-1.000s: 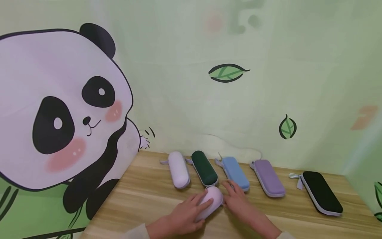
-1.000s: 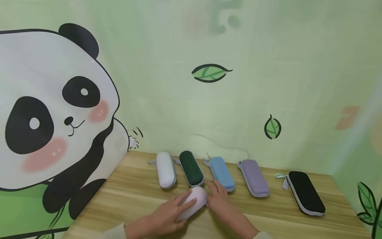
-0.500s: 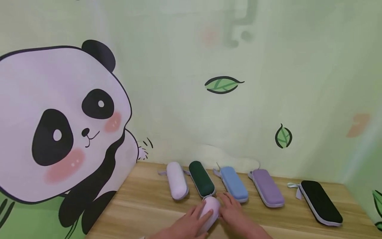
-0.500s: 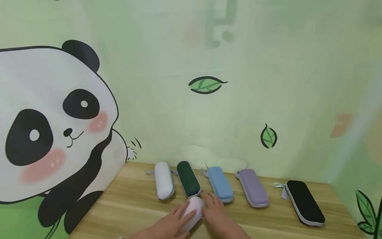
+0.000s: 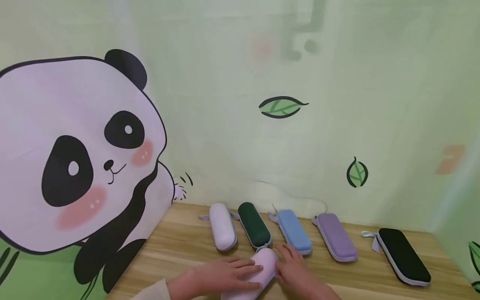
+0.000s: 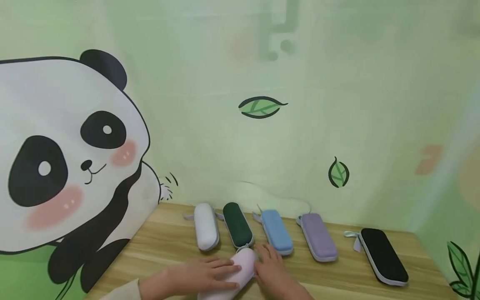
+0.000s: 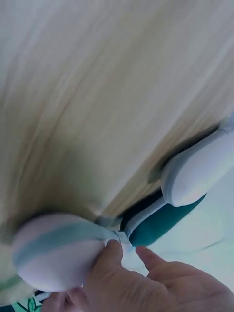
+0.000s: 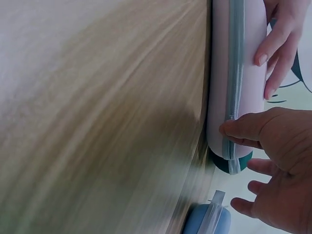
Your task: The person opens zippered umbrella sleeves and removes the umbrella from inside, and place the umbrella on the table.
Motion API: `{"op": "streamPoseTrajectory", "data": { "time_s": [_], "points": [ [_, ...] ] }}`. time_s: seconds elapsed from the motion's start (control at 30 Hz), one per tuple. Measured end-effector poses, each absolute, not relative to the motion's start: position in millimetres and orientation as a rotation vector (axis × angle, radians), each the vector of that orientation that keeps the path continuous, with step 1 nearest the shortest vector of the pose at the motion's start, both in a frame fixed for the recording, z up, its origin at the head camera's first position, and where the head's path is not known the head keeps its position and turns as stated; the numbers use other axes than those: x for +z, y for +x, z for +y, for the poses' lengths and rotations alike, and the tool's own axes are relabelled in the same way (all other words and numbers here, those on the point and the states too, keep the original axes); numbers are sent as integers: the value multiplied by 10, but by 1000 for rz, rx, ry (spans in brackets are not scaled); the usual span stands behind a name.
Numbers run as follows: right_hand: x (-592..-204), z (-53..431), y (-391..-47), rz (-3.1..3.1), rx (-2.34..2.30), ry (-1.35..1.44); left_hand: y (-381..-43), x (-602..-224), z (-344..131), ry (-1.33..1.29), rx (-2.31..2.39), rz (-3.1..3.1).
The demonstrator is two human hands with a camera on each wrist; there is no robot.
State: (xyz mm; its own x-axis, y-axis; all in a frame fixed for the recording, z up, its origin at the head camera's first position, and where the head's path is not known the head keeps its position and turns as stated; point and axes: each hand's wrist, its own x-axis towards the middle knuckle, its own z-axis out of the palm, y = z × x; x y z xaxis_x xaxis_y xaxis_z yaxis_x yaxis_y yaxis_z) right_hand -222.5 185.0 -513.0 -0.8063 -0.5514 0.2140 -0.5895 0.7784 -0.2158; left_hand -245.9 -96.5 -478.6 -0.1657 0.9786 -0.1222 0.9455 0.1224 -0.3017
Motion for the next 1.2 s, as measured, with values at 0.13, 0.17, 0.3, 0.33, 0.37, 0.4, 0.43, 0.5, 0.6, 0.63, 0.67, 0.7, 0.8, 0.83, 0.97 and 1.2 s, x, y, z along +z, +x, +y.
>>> {"op": "streamPoseTrajectory", "data": {
  "time_s": [0.13,0.17,0.3,0.33,0.37,0.4,0.43,0.5,0.6,0.63,0.67,0.7,0.8,0.83,0.97,1.2],
  "points": [
    [-5152,1848,-2226,-2821,407,938,-2450,-4806,-985,-2005,433,-2304],
    [-5156,1849,-2226,-2826,410,942,-2434,-4809,-984,-2005,428,-2311],
    [-5160,1857,-2200,-2846,392,985,-2329,-4813,-954,-1984,472,-2253],
    [-5155,1857,-2186,-2849,382,1002,-2299,-4814,-942,-1972,487,-2215],
    [-5144,1855,-2171,-2854,368,1015,-2275,-4817,-930,-1965,490,-2183],
    [-5134,1853,-2160,-2848,355,1033,-2257,-4821,-920,-1954,496,-2141],
    [-5123,1848,-2153,-2836,344,1053,-2242,-4822,-912,-1947,496,-2113],
    [-5098,1831,-2144,-2837,332,1066,-2233,-4831,-899,-1935,479,-2065],
    [-5071,1813,-2152,-2819,298,1085,-2247,-4849,-887,-1956,457,-2056],
    [-5068,1810,-2155,-2794,283,1101,-2253,-4858,-887,-1966,449,-2069],
    [-5067,1811,-2156,-2777,264,1112,-2261,-4871,-887,-1976,439,-2086],
    [-5069,1812,-2155,-2752,254,1128,-2266,-4886,-888,-1984,430,-2103],
    [-5084,1822,-2145,-2662,227,1177,-2268,-4941,-894,-1990,376,-2186],
    [-5084,1824,-2138,-2662,230,1179,-2266,-4960,-895,-1982,354,-2207],
    [-5061,1811,-2119,-2749,289,1163,-2247,-4998,-865,-1885,286,-2240],
    [-5037,1915,-2120,-2853,330,1167,-2329,-4985,-882,-1623,252,-2465]
  ]
}}
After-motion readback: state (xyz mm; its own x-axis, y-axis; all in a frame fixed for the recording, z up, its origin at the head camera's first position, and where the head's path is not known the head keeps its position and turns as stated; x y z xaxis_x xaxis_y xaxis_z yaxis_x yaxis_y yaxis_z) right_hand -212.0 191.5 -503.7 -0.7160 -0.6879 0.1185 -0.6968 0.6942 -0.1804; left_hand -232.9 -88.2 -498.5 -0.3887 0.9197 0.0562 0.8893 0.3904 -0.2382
